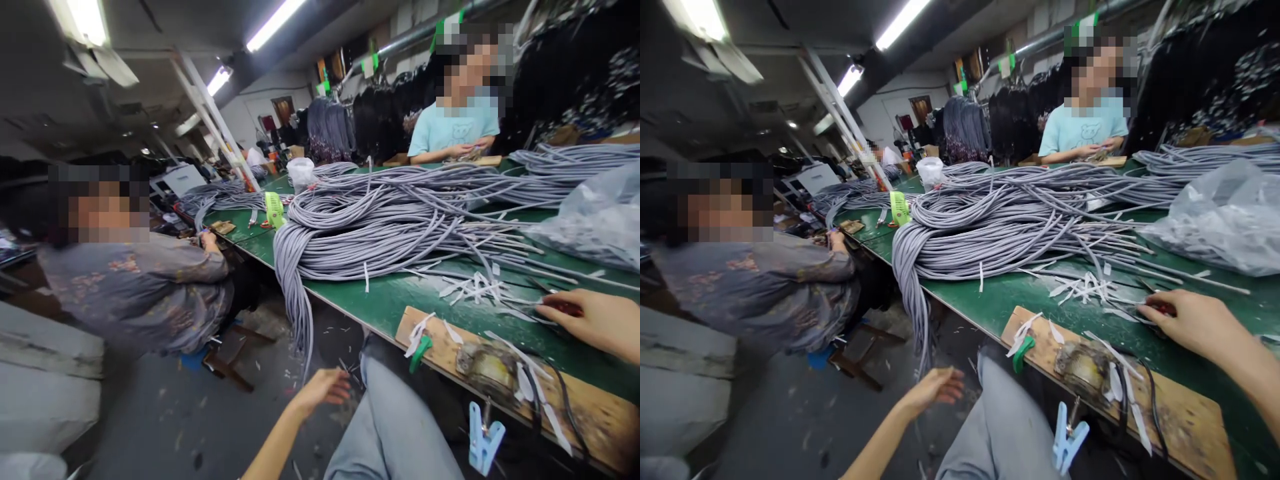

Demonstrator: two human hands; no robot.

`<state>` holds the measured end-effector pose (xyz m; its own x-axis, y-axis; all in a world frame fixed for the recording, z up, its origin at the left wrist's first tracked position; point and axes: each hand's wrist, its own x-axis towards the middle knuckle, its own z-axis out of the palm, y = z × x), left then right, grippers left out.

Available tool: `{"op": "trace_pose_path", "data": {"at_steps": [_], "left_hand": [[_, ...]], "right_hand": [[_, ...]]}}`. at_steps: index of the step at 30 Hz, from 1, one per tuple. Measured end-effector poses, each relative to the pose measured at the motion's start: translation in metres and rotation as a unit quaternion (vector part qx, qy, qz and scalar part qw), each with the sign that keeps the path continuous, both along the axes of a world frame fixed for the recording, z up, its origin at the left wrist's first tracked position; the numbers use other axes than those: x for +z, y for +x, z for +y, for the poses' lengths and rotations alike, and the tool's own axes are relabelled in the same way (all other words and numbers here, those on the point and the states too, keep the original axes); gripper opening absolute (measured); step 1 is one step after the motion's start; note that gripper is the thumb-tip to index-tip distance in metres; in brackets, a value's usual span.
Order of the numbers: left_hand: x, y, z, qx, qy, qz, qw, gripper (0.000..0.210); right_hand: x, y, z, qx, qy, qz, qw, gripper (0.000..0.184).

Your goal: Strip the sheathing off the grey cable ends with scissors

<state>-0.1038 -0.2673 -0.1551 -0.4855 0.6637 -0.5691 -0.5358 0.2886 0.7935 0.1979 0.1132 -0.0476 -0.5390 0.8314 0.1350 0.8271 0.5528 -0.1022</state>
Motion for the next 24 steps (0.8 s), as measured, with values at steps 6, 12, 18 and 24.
{"op": "trace_pose_path", "data": {"at_steps": [6, 12, 18, 24], "left_hand": [[0.097, -0.014, 0.067, -0.05, 0.08, 0.494, 0.864, 0.015], [0.114, -0.055, 0.15, 0.005, 0.098, 0.605, 0.79, 0.011], [0.145, -0.073, 0.144, 0.109, 0.07, 0.686, 0.716, 0.012], [0.215, -0.063, 0.158, 0.096, 0.111, 0.7, 0.699, 0.033]], "right_hand": [[0.019, -0.003, -0.019, 0.022, -0.074, 0.002, 0.997, 0.029], [0.022, 0.002, -0.022, 0.01, -0.06, 0.029, 0.998, 0.026], [0.031, 0.014, -0.028, -0.048, -0.084, 0.02, 0.995, 0.018], [0.035, 0.005, -0.037, -0.031, -0.106, 0.041, 0.993, 0.017]]}}
